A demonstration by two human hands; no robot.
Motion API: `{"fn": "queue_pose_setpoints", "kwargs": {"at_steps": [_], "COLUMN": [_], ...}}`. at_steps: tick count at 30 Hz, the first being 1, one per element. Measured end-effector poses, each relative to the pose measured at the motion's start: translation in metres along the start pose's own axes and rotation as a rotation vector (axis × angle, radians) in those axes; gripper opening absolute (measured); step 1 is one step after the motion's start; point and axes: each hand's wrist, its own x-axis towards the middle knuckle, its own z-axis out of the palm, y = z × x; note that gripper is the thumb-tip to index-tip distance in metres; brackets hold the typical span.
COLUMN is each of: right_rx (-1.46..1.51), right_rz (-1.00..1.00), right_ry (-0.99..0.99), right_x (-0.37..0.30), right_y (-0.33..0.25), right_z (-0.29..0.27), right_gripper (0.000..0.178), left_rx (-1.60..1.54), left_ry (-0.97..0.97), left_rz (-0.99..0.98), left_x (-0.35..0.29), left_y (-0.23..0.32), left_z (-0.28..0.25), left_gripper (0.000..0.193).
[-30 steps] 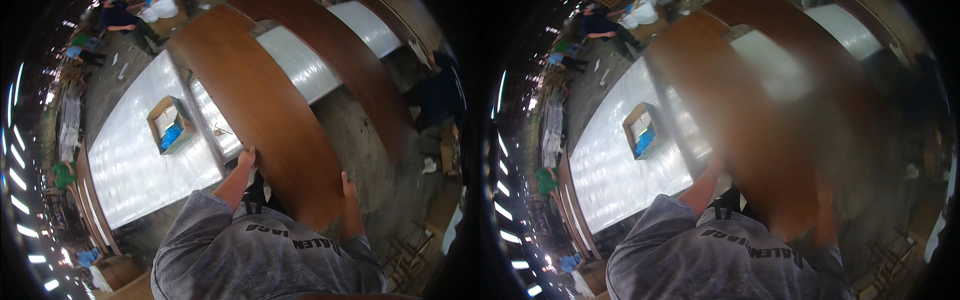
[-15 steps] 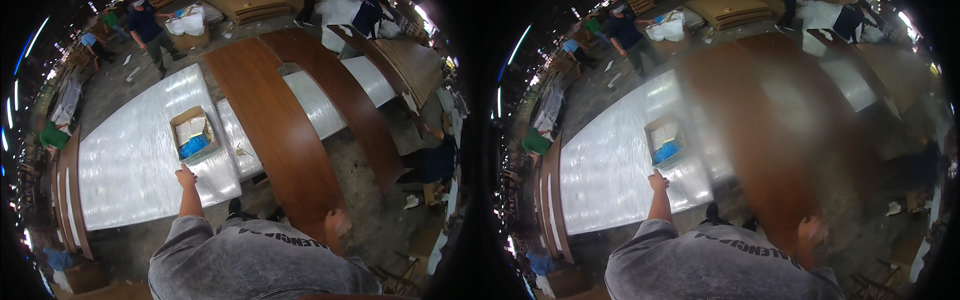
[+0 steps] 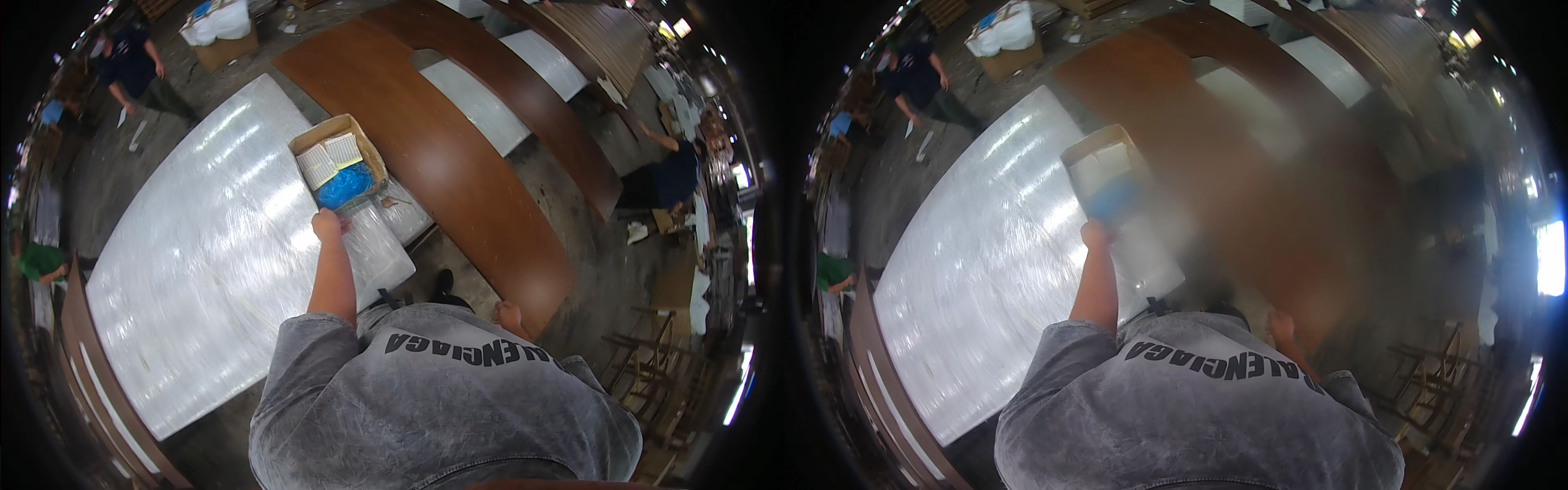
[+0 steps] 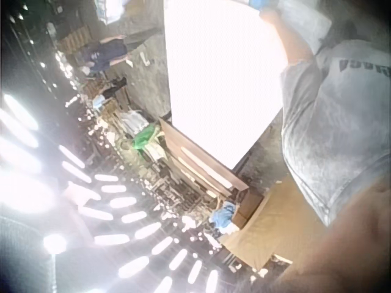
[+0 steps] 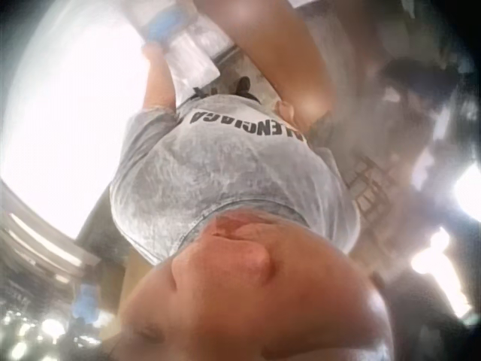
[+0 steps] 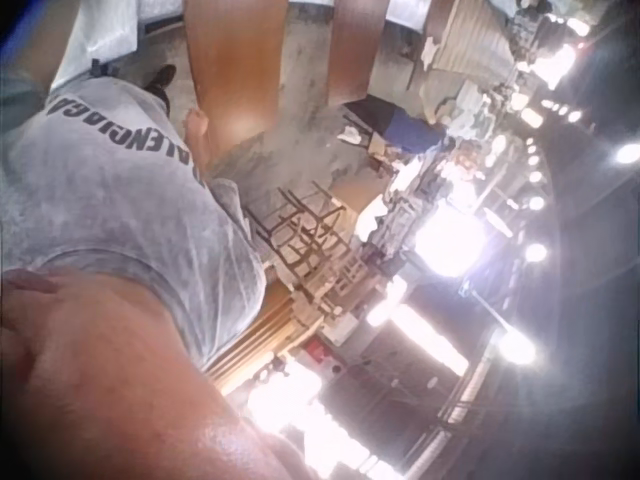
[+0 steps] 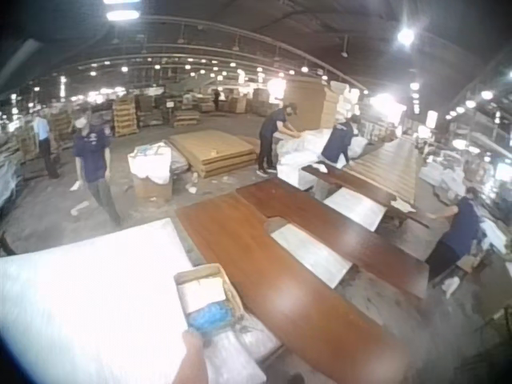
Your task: The person measures a curved wooden panel with a wooden ruler, then rubs the surface with a small block. They flip the panel over and continue rubbing the other side. The person then lifts and repositions the panel on the workbench.
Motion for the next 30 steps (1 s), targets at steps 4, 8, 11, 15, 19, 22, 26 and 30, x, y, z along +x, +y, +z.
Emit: {"fn": "queue_pose_setpoints", "kwargs": {"at_steps": [4,8,11,15,19,22,26,30], "right_rx": [-0.369,-1.172,-1.099,-0.800,-1.096,-0.878,-0.862,-0.809], "right_rz": [-0.280,-0.598,-0.690,-0.044,0.025,-0.132,-0.824,-0.804], "right_ry": [-0.213,-0.180,-0.413,-0.634,-0.828,-0.904,-0.610,-0.470], "right_x": [0.049,0.062,0.062,0.060,0.059,0.061,0.068,0.074], "right_y": [0.095,0.124,0.055,-0.096,-0.241,-0.304,-0.344,-0.366], "right_z": [-0.007,-0.023,-0.031,0.009,0.067,0.117,0.202,0.286], "right_gripper": [0.017,0.023,0.030,0.035,0.037,0.043,0.035,0.041], "left_rx": [-0.436,-0.582,-0.603,-0.492,-0.372,-0.389,-0.249,-0.341], "left_ry": [0.020,-0.032,-0.017,-0.028,-0.041,0.008,-0.081,0.102], "left_rz": [-0.172,-0.189,-0.236,-0.288,-0.289,-0.304,-0.391,-0.574], "left_x": [-0.023,-0.032,-0.030,-0.035,-0.052,-0.076,-0.146,-0.268], "left_y": [0.010,0.006,0.004,0.012,0.013,-0.014,-0.101,-0.219], "left_z": [0.025,0.031,0.029,0.018,0.010,0.000,-0.034,-0.067], "left_gripper": [0.041,0.045,0.049,0.062,0.081,0.090,0.086,0.077]}}
